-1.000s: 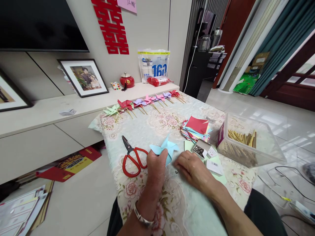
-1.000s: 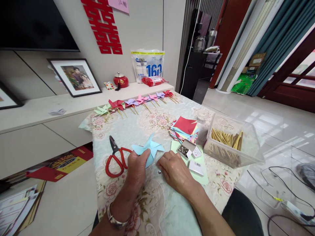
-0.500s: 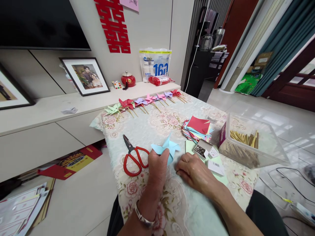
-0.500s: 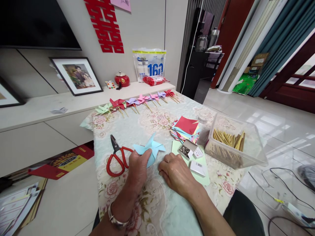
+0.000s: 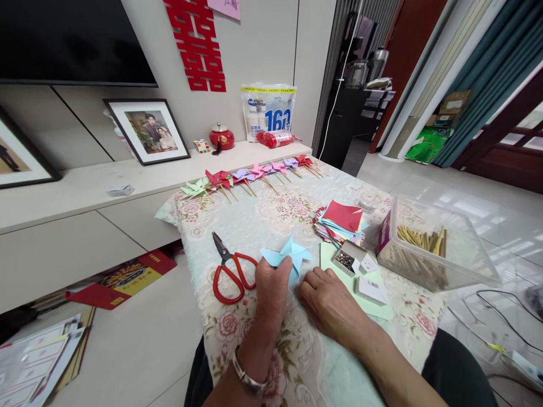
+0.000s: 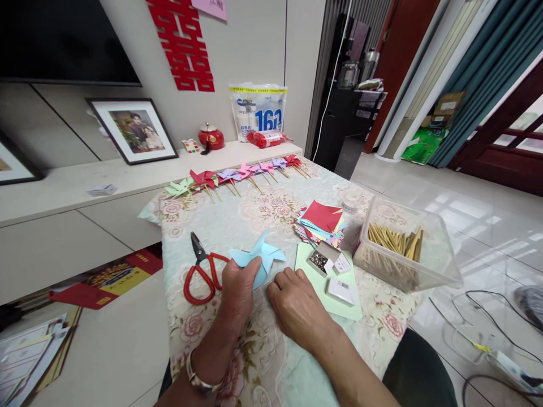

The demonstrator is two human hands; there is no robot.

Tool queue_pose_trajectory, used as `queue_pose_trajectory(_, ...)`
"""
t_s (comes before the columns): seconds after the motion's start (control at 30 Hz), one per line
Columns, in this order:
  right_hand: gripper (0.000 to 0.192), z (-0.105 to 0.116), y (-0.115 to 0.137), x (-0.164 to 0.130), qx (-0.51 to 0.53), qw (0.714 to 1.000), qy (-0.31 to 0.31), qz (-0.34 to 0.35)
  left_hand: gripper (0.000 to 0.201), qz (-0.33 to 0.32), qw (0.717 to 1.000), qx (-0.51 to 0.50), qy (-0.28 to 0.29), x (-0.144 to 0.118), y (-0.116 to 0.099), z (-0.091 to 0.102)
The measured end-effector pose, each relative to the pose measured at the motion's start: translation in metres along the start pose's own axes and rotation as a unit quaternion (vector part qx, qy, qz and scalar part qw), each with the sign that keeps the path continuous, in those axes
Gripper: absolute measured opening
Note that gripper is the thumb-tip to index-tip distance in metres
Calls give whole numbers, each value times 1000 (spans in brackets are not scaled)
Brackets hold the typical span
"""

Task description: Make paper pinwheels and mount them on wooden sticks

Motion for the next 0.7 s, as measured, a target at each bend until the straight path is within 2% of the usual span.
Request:
queue_pose_trajectory(0.13,12,6,-8,-2,116,992,-5,-43,20,7,1000,10,-8,1,4,3)
queue_pose_trajectory(0.3,13,9,-25,-5,271,955,-10,-122,19,7,1000,15,1,-2,1,3)
queue_pose_trajectory(0.47,14,7,-26,-2,387,915,-6,-111,19,14,1000,5,13,-2,3,0)
queue_pose_trajectory(0.7,16,5,-39,-4,496,857,-54,-128,20,22,997,-48,64,0,14,-10)
Point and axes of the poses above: each hand's wrist, its own x-axis towards the middle knuckle, its own z-axis out of the back of the hand, y = z × x, the point moved 9 cm from there along x, towards the middle knuckle, and after that the axes turned 3 degrees about -x, right-handed, at the moved point
